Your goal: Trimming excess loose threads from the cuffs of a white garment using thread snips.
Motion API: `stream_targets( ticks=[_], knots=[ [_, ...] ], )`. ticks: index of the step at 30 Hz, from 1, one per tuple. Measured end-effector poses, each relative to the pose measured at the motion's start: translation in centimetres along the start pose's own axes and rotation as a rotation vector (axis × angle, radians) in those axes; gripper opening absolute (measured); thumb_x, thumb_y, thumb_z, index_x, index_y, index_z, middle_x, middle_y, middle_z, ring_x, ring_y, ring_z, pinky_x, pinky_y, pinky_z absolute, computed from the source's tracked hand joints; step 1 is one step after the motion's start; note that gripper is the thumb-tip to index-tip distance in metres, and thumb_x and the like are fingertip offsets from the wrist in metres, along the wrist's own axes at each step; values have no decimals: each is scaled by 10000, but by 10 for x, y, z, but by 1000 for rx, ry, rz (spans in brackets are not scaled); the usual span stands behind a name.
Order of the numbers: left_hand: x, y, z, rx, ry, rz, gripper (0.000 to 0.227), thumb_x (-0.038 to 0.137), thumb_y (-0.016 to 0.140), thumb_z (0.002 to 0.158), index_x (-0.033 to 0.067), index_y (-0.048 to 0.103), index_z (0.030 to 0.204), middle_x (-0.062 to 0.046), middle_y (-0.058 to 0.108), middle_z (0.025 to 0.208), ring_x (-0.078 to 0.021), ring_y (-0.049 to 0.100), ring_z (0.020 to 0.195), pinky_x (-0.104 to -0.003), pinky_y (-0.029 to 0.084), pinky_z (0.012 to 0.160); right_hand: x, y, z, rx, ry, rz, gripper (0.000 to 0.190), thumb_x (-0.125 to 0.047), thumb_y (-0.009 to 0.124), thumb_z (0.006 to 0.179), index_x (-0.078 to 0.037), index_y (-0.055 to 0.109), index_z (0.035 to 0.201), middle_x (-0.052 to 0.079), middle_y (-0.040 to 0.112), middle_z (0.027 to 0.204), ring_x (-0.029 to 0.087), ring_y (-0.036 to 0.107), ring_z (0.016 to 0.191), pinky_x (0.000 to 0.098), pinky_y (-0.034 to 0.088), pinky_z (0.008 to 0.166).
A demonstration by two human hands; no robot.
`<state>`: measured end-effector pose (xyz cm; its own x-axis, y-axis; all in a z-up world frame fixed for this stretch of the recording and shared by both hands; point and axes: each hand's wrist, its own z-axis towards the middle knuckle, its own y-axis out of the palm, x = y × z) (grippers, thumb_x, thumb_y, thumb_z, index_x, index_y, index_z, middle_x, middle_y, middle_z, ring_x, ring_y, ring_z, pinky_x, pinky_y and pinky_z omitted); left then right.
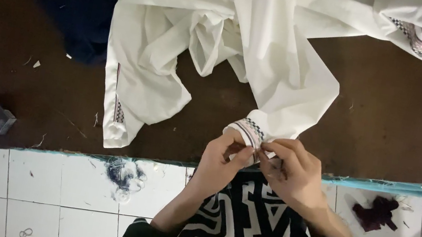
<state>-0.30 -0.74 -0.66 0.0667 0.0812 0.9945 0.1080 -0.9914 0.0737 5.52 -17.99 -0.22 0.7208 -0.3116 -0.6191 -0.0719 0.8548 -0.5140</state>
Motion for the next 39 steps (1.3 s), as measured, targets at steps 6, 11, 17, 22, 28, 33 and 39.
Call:
stream_targets(
  ticks=[6, 11, 17, 22, 28, 33, 39],
  knots=[
    [9, 5, -1, 32, 87, 70, 58, 0, 670, 959, -53, 655, 977, -193, 677, 824, -274, 694, 797, -414, 579, 741, 4, 12, -9, 20, 13, -39, 142, 9, 724, 844, -77, 715, 957, 12, 647, 786, 126, 497, 413, 239, 478, 426],
    [5, 10, 5, 134, 112, 110, 104, 62, 652, 982, -31, 642, 938, -182, 656, 807, -261, 686, 825, -411, 571, 745, 24, 8, -34, -101, 57, 224, 167, -10, 694, 795, -151, 641, 868, -17, 603, 712, 201, 490, 389, 297, 406, 370],
    [-6, -1, 10, 147, -7, -94, 122, 83, 619, 1007, -33, 642, 978, -113, 614, 806, -141, 576, 790, -331, 552, 709, -7, -21, -2, -798, -98, 483, 229, -51, 800, 800, 24, 599, 880, 236, 662, 684, 472, 671, 567, 528, 527, 450],
    [-5, -2, 19, 58, -3, -146, 536, 76, 613, 1004, -65, 386, 1469, -233, 645, 1118, -202, 607, 956, -357, 554, 826, 11, -28, -3, -629, 142, 193, 182, -105, 775, 807, -13, 683, 935, 137, 703, 674, 358, 712, 581, 431, 561, 502],
    [-4, 4, 23, -74, 66, -97, 801, 23, 567, 1012, -44, 33, 1605, -296, 558, 1378, -289, 598, 1199, -453, 516, 998, 15, -18, 4, -253, 431, 234, 341, -43, 762, 813, -82, 726, 1150, 1, 601, 573, 157, 507, 431, 277, 458, 438],
    [4, 6, 18, -136, -37, -17, 892, 1, 559, 995, -65, -119, 1570, -379, 246, 1571, -517, 383, 1407, -570, 456, 1082, 27, -1, -17, -258, 491, 235, 212, -20, 785, 798, -90, 721, 987, 13, 552, 510, 183, 507, 403, 289, 432, 422],
    [-22, -9, 30, 41, -165, -297, 754, 68, 618, 978, -101, 196, 1580, -326, 345, 1544, -398, 353, 1427, -532, 348, 1169, 37, -2, -18, -413, 245, 250, 232, 13, 716, 782, -104, 645, 969, 30, 604, 626, 229, 595, 478, 317, 489, 442]
  ],
)
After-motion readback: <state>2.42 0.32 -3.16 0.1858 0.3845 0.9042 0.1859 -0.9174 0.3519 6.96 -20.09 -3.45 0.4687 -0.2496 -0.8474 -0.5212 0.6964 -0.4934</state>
